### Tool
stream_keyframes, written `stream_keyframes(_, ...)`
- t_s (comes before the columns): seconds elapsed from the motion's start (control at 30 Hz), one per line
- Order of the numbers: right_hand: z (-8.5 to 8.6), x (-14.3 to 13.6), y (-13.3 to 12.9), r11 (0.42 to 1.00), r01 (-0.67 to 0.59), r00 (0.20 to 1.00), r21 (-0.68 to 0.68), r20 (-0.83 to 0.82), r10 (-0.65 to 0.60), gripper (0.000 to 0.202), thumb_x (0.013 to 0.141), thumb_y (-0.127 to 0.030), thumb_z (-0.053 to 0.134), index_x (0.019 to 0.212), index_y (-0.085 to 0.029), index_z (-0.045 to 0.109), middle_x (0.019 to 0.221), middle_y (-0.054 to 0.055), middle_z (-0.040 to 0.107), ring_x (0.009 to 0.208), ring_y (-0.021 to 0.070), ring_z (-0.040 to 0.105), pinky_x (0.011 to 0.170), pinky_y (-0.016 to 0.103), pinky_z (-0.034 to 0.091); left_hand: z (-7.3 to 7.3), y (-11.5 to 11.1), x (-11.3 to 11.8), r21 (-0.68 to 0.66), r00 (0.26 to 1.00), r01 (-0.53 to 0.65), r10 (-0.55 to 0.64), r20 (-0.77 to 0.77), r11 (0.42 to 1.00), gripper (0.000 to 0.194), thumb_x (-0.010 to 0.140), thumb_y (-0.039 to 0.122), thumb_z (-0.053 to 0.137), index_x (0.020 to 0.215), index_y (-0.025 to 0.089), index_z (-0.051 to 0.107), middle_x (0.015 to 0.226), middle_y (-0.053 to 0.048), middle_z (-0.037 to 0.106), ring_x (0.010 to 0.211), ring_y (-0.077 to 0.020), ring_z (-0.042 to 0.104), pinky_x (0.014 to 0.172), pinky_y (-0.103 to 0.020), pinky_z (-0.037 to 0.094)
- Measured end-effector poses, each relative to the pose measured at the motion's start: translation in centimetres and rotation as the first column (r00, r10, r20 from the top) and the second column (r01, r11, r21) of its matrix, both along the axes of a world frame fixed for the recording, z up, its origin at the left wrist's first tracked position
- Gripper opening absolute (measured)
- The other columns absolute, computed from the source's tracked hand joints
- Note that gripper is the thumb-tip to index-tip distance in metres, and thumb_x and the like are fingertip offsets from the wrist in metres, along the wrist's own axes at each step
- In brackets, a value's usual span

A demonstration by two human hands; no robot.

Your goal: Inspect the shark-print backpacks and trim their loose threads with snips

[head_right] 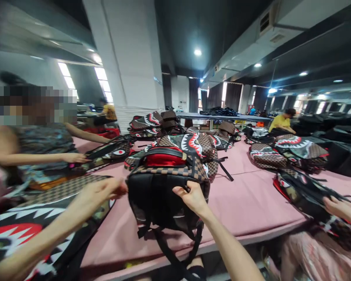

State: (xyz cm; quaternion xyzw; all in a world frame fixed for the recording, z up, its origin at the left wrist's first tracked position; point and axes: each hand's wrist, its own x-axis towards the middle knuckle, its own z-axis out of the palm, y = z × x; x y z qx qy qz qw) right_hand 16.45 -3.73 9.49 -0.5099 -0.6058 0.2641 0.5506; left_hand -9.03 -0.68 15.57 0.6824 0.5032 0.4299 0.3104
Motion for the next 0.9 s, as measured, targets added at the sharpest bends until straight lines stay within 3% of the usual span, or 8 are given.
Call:
stream_keyframes(0.1, 0.0, 0.5, 0.3, 1.000, 0.018, 1.000, 0.001, 0.015, -0.018, 0.033, 0.071, -0.041, 0.058, 0.055, -0.018, 0.042, 0.053, -0.005, 0.034, 0.050, 0.0074, 0.028, 0.046, 0.021, 0.024, -2.7, 0.5, 0.8, -0.118, 0.985, 0.084, -0.064, 0.160, 0.989, 0.058, 0.061, 0.071, 0.051, 0.066, 0.014, 0.059, 0.068, -0.007, 0.065, 0.068, -0.0211, 0.062, 0.070, -0.035, 0.050)
stream_keyframes(0.27, 0.2, 0.6, -0.2, 0.999, 0.020, 0.998, -0.029, 0.055, -0.019, 0.035, 0.069, -0.044, 0.058, 0.055, -0.019, 0.037, 0.054, -0.005, 0.033, 0.052, 0.0082, 0.028, 0.046, 0.022, 0.024, -3.6, 0.8, 2.9, 0.095, 0.968, -0.194, 0.175, 0.178, 0.976, 0.048, 0.065, 0.065, 0.053, 0.061, 0.017, 0.052, 0.059, 0.001, 0.053, 0.063, -0.0162, 0.053, 0.060, -0.027, 0.042)
stream_keyframes(0.37, 0.0, 0.7, -0.5, 0.996, 0.084, 0.994, -0.035, 0.071, -0.081, 0.038, 0.066, -0.046, 0.058, 0.051, -0.020, 0.035, 0.051, -0.005, 0.032, 0.050, 0.0081, 0.027, 0.045, 0.023, 0.024, -3.6, -0.3, 3.1, -0.134, 0.955, 0.068, -0.026, 0.297, 0.989, 0.049, 0.065, 0.065, 0.053, 0.063, 0.016, 0.053, 0.056, 0.002, 0.050, 0.057, -0.0138, 0.049, 0.054, -0.025, 0.039)
stream_keyframes(0.43, -0.1, 0.9, -0.4, 0.990, 0.135, 0.988, -0.029, 0.086, -0.132, 0.038, 0.063, -0.048, 0.058, 0.049, -0.020, 0.036, 0.048, -0.005, 0.032, 0.049, 0.0083, 0.027, 0.044, 0.023, 0.024, -3.7, -1.2, 3.3, -0.293, 0.892, 0.337, -0.203, 0.404, 0.895, 0.047, 0.063, 0.062, 0.059, 0.070, 0.015, 0.056, 0.060, 0.002, 0.054, 0.056, -0.0123, 0.048, 0.054, -0.024, 0.039)
stream_keyframes(0.5, -0.3, 1.3, -0.3, 0.985, 0.171, 0.981, -0.012, 0.096, -0.169, 0.036, 0.062, -0.048, 0.058, 0.049, -0.019, 0.041, 0.047, -0.004, 0.035, 0.049, 0.0090, 0.030, 0.044, 0.023, 0.027, -4.1, -1.9, 3.7, -0.332, 0.848, 0.462, -0.300, 0.436, 0.823, 0.043, 0.061, 0.056, 0.063, 0.073, 0.014, 0.058, 0.063, 0.002, 0.056, 0.055, -0.0106, 0.047, 0.054, -0.023, 0.038)
stream_keyframes(0.7, -0.5, 2.9, -1.5, 0.985, 0.170, 0.965, 0.031, 0.195, -0.173, 0.031, 0.071, -0.045, 0.054, 0.061, -0.016, 0.057, 0.056, 0.000, 0.053, 0.055, 0.0130, 0.045, 0.051, 0.024, 0.036, -5.6, -2.8, 4.9, -0.163, 0.929, 0.329, -0.287, 0.234, 0.930, 0.034, 0.068, 0.048, 0.056, 0.063, 0.014, 0.054, 0.057, 0.003, 0.048, 0.054, -0.0106, 0.042, 0.051, -0.023, 0.034)
stream_keyframes(0.8, 0.0, 3.9, -3.2, 0.970, 0.224, 0.879, 0.096, 0.409, -0.244, 0.038, 0.076, -0.050, 0.053, 0.062, -0.015, 0.059, 0.057, 0.001, 0.058, 0.054, 0.0144, 0.050, 0.050, 0.023, 0.034, -5.7, -2.9, 4.8, -0.102, 0.949, 0.285, -0.267, 0.168, 0.953, 0.034, 0.070, 0.047, 0.053, 0.058, 0.016, 0.048, 0.054, 0.004, 0.043, 0.053, -0.0098, 0.039, 0.050, -0.022, 0.031)
stream_keyframes(0.9, 1.7, 4.3, -5.2, 0.849, 0.375, 0.651, 0.372, 0.546, -0.527, 0.041, 0.075, -0.056, 0.057, 0.071, -0.017, 0.065, 0.062, 0.004, 0.064, 0.056, 0.0164, 0.057, 0.051, 0.023, 0.032, -5.4, -2.8, 4.6, -0.084, 0.942, 0.306, -0.289, 0.171, 0.948, 0.033, 0.070, 0.046, 0.053, 0.059, 0.015, 0.050, 0.054, 0.004, 0.044, 0.052, -0.0097, 0.039, 0.048, -0.022, 0.031)
